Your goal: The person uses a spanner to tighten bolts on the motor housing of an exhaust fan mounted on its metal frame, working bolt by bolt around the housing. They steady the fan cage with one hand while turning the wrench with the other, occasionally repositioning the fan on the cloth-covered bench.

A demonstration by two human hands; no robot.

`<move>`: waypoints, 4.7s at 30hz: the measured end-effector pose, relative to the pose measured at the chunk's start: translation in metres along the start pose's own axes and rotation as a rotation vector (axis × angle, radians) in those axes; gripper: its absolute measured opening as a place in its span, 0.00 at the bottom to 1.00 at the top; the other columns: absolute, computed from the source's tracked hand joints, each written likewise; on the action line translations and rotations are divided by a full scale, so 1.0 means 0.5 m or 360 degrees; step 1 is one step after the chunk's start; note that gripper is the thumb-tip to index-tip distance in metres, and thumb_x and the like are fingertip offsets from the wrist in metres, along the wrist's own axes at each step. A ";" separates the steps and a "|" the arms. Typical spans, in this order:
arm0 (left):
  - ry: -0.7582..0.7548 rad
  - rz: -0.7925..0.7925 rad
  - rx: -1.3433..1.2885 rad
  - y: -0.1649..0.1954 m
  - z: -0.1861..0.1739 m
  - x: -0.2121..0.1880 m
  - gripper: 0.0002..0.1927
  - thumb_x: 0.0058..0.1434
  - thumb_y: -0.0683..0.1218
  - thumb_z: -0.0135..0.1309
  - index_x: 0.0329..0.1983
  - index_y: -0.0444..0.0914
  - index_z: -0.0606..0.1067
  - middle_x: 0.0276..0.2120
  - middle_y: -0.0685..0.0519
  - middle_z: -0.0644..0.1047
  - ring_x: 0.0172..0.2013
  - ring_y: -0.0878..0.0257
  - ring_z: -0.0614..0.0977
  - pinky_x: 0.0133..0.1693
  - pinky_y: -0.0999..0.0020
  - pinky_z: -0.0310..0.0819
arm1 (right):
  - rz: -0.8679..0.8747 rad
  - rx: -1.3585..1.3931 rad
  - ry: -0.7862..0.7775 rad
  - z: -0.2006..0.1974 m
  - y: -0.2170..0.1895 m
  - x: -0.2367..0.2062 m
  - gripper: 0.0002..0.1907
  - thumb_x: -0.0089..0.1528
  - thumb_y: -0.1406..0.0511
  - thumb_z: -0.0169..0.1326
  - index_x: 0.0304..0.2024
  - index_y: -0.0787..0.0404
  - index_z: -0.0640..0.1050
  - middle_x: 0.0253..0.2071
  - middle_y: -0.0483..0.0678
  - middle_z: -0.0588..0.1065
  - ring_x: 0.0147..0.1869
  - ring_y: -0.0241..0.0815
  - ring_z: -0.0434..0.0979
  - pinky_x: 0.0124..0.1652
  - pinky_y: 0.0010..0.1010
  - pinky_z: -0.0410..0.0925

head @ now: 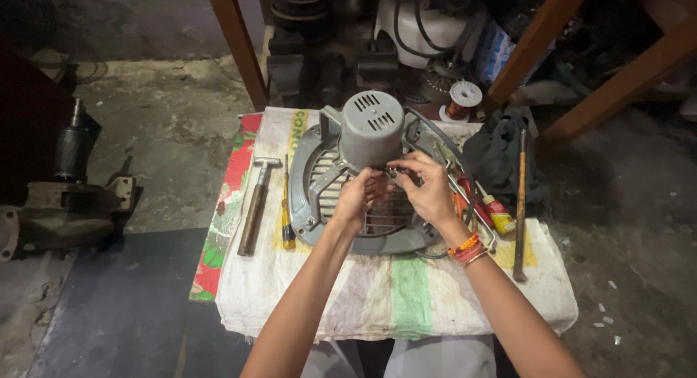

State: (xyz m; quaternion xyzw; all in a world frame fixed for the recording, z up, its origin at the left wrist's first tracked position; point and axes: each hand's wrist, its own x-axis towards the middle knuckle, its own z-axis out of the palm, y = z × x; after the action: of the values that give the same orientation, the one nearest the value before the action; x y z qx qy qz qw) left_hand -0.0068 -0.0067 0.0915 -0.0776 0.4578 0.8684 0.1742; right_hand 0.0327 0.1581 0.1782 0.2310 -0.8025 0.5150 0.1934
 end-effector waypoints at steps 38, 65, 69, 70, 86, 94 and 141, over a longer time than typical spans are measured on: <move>-0.0028 0.0048 0.0050 -0.014 -0.005 0.006 0.22 0.68 0.56 0.46 0.52 0.36 0.76 0.44 0.48 0.83 0.44 0.59 0.84 0.45 0.64 0.76 | 0.0164 0.0429 0.0212 0.037 0.076 -0.039 0.12 0.60 0.76 0.61 0.47 0.69 0.83 0.41 0.44 0.75 0.44 0.31 0.77 0.45 0.22 0.72; 0.0036 0.0090 0.0086 -0.020 -0.011 0.006 0.19 0.65 0.54 0.49 0.48 0.35 0.77 0.39 0.48 0.83 0.39 0.60 0.85 0.41 0.66 0.77 | 0.0403 0.0653 0.0328 0.059 0.097 -0.035 0.08 0.61 0.76 0.62 0.44 0.74 0.82 0.38 0.50 0.81 0.37 0.31 0.79 0.38 0.21 0.73; 0.0019 0.0135 0.0084 -0.022 -0.012 0.007 0.20 0.65 0.54 0.51 0.48 0.33 0.77 0.39 0.47 0.82 0.39 0.59 0.84 0.42 0.65 0.76 | 0.0319 0.0626 0.0321 0.056 0.086 -0.049 0.21 0.56 0.78 0.63 0.52 0.70 0.79 0.39 0.44 0.75 0.38 0.31 0.79 0.37 0.21 0.72; 0.0026 0.0117 0.0077 -0.023 -0.011 0.008 0.20 0.65 0.54 0.50 0.48 0.33 0.77 0.40 0.47 0.83 0.39 0.59 0.84 0.42 0.65 0.77 | 0.0285 0.0629 0.0306 0.056 0.083 -0.051 0.20 0.56 0.78 0.62 0.51 0.71 0.79 0.41 0.44 0.74 0.39 0.32 0.79 0.39 0.22 0.74; 0.0029 0.0103 0.0092 -0.022 -0.010 0.007 0.22 0.65 0.55 0.49 0.50 0.34 0.77 0.41 0.47 0.83 0.41 0.59 0.85 0.45 0.64 0.78 | 0.0068 0.0564 0.0418 0.069 0.099 -0.064 0.12 0.58 0.80 0.65 0.43 0.72 0.78 0.42 0.45 0.72 0.42 0.36 0.81 0.42 0.26 0.77; 0.0023 0.0115 0.0077 -0.023 -0.008 0.007 0.22 0.64 0.56 0.49 0.49 0.34 0.77 0.41 0.46 0.83 0.41 0.58 0.85 0.46 0.64 0.79 | 0.0122 0.0529 0.0387 0.068 0.102 -0.066 0.13 0.58 0.78 0.65 0.45 0.72 0.79 0.39 0.43 0.71 0.41 0.31 0.77 0.40 0.24 0.75; 0.0032 0.0133 0.0060 -0.026 -0.007 -0.001 0.20 0.66 0.55 0.50 0.47 0.34 0.78 0.42 0.48 0.82 0.42 0.59 0.84 0.46 0.63 0.78 | 0.0128 0.0322 0.0251 0.054 0.094 -0.066 0.18 0.58 0.77 0.64 0.51 0.72 0.82 0.35 0.41 0.72 0.38 0.31 0.74 0.37 0.23 0.73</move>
State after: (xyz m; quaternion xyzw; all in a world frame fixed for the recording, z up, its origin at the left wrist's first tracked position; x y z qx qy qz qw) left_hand -0.0016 -0.0028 0.0797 -0.0638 0.4786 0.8653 0.1346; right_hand 0.0311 0.1561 0.1150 0.1757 -0.7374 0.6171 0.2110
